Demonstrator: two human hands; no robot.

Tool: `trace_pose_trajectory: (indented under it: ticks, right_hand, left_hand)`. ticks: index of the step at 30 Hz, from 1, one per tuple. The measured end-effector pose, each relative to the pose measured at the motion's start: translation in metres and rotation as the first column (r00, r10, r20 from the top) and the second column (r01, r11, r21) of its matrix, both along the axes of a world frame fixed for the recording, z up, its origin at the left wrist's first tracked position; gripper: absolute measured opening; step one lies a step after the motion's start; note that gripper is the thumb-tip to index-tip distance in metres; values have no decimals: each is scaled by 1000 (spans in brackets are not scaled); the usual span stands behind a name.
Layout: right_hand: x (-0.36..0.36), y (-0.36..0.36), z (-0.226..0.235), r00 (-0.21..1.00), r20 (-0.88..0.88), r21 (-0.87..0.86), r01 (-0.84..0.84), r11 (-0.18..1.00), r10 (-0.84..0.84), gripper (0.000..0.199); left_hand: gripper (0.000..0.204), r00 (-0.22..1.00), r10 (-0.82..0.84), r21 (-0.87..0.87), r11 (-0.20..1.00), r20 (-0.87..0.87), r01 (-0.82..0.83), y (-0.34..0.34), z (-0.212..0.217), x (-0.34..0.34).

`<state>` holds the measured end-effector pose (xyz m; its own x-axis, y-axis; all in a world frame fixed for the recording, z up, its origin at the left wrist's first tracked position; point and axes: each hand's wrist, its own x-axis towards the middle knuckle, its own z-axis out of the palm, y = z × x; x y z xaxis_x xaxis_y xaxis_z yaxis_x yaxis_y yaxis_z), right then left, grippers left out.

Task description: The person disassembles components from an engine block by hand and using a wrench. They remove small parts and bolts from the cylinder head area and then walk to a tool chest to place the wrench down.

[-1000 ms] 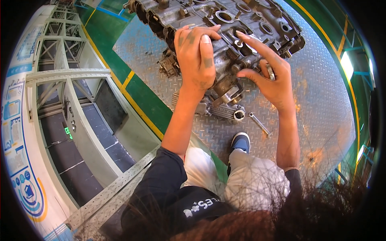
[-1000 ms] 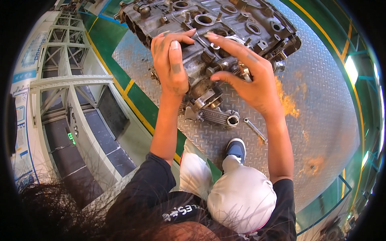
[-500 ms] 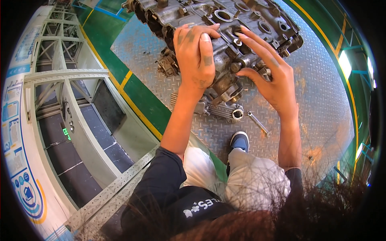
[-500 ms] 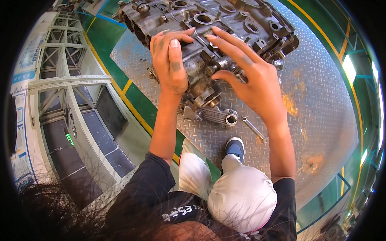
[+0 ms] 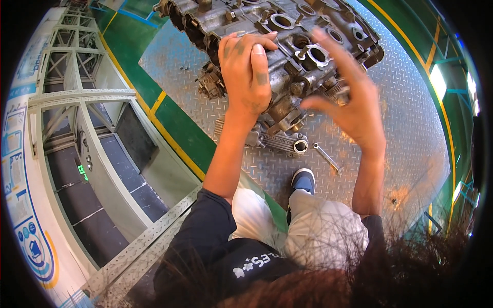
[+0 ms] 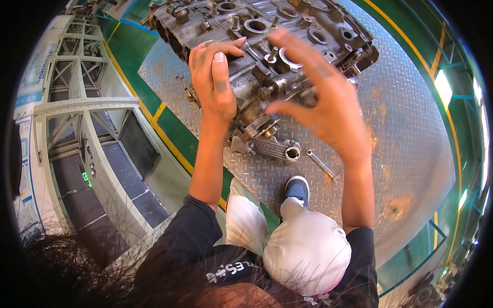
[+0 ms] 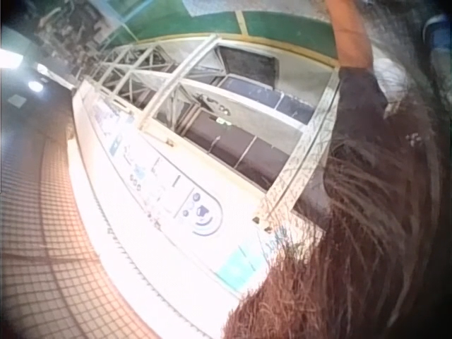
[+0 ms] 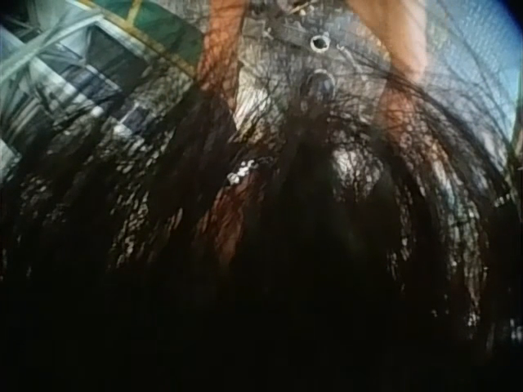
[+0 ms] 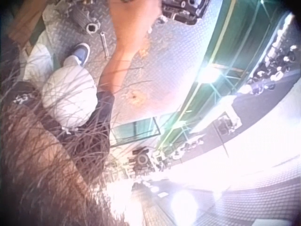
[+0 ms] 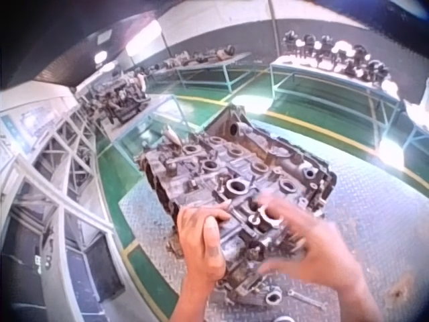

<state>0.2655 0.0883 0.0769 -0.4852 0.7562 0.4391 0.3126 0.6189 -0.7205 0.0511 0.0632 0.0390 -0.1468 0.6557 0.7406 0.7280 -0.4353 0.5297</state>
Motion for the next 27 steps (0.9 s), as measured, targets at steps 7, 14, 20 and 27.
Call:
trace_pose_trajectory:
  ticks: [7,14,20,27]
  right_hand:
    - [-5,-3,9,957,-212,-286,133,949,-198,81]
    - [-3,6,-12,940,-317,-80,104,991,-124,82]
    - [-11,7,-11,931,-312,-3,197,980,-189,77]
    - [17,4,-20,822,-421,-33,408,912,-383,50]
  left_hand:
    - [29,1000,-3,17,1000,-23,4,1,0,-5]
    - [35,1000,2,-20,1000,-21,-2,1,0,-1]
    - [32,1000,-10,-28,1000,-25,9,-1,4,-3]
    - [21,926,-187,-161,977,-328,140,-32,53,8]
